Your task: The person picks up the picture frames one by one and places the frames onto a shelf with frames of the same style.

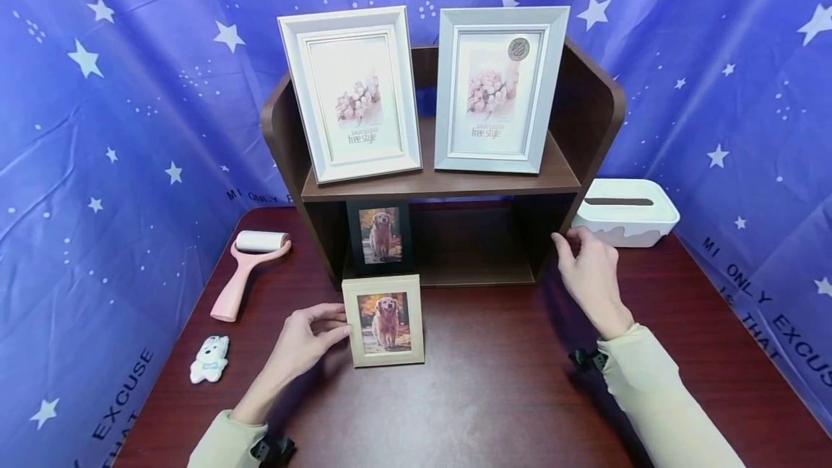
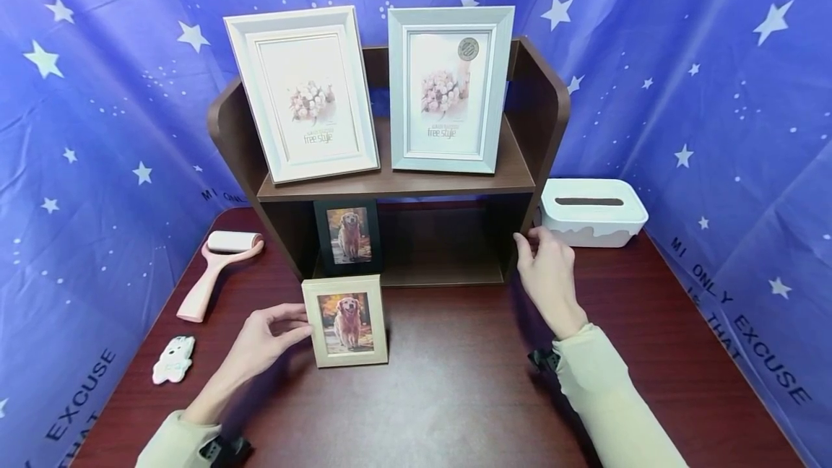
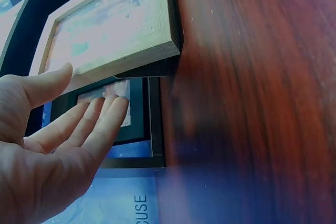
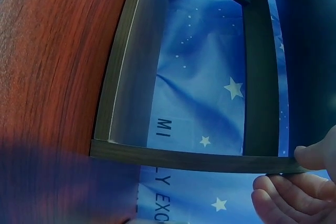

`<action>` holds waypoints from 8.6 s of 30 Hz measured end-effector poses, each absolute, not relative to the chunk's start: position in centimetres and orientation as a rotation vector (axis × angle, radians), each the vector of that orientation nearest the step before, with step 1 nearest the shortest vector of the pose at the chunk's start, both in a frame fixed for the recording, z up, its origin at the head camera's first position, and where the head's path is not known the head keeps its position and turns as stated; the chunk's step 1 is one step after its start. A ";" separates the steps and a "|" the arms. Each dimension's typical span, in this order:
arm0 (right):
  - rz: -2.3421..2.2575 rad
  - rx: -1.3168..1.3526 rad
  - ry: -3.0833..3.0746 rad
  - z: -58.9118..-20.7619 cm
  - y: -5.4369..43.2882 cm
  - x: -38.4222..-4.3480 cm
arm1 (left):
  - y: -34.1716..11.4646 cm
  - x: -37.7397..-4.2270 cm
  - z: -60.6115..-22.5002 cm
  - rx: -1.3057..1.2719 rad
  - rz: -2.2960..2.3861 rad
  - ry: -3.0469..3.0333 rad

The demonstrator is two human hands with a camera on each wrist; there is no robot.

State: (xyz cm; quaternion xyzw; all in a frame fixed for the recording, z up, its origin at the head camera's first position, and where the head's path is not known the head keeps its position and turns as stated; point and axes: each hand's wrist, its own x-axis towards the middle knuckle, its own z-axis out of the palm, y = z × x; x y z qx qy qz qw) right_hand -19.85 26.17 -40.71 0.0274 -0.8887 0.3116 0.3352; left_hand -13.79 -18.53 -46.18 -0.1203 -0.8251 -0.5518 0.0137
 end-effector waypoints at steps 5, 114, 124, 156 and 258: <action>0.808 0.064 -2.322 -40.7 26.3 -19.8 | -17.9 -13.4 -45.0 -0.367 -1.729 -2.592; 0.784 0.106 -2.291 -41.1 26.9 -20.1 | -2.2 -26.9 -42.2 -0.281 -1.799 -2.502; 0.787 0.110 -2.311 -41.1 26.6 -20.1 | -1.7 -27.7 -42.7 -0.201 -1.859 -2.531; 0.781 0.115 -2.327 -41.1 26.8 -20.1 | -0.7 -29.0 -44.2 -0.177 -1.726 -2.600; 0.743 0.233 -2.393 -41.4 28.5 -18.9 | -11.4 -16.1 -44.4 -0.640 -1.028 -2.383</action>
